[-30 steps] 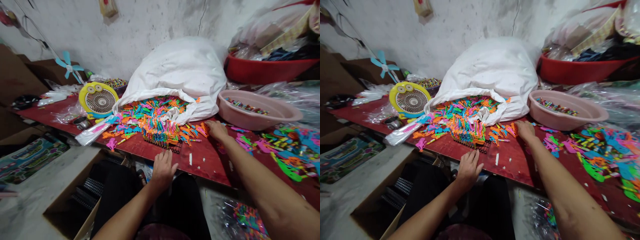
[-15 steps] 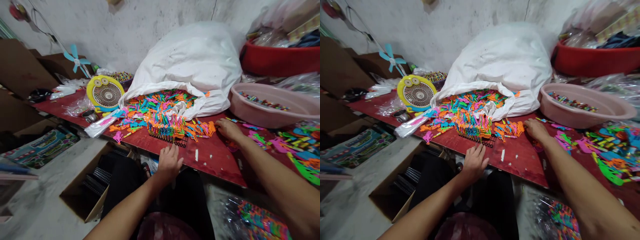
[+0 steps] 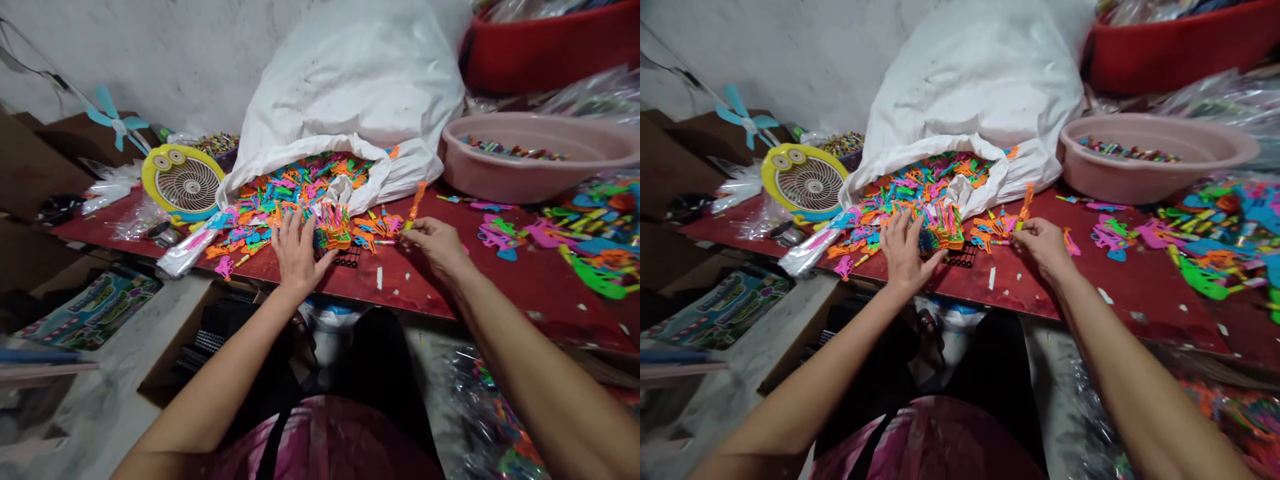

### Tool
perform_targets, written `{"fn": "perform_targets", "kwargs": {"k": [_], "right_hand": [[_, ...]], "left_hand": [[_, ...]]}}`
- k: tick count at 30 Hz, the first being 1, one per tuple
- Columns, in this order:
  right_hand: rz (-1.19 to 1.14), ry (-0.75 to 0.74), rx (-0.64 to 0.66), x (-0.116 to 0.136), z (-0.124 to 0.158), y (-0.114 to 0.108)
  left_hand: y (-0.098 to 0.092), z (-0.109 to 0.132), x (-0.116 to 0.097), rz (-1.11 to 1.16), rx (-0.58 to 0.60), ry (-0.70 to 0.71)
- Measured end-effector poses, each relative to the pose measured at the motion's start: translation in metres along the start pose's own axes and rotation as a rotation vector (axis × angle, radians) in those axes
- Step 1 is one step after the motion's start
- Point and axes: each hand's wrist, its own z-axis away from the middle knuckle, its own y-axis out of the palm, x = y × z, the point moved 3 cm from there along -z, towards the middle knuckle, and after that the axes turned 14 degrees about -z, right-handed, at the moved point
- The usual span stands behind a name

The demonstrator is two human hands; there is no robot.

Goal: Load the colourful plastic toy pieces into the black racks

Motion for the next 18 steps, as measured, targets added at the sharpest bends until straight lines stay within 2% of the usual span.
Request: {"fn": "perform_targets", "kwargs": {"k": [3,7,11,18], "right_hand": [[0.043,0.017,0.016,-0.015,0.015,0.013],[0.124,0.011,0.012,-0.023,0.018,0.014],[0.166,-0.003,0.036,-0.022,0.015,0.013],[0.094,0.002,0.018,-0.028,0.012,0.01]], "left_hand": [[0.007,-0.023,0.003,-0.017,0.104,0.089],[0.011,-0.043,0.01,-0.024,0.203,0.154],[0.011,-0.059,0.019,0.009,0.267,0.159],[0.019,-0.078,0.04,0.118,0.361,0.138]]}}
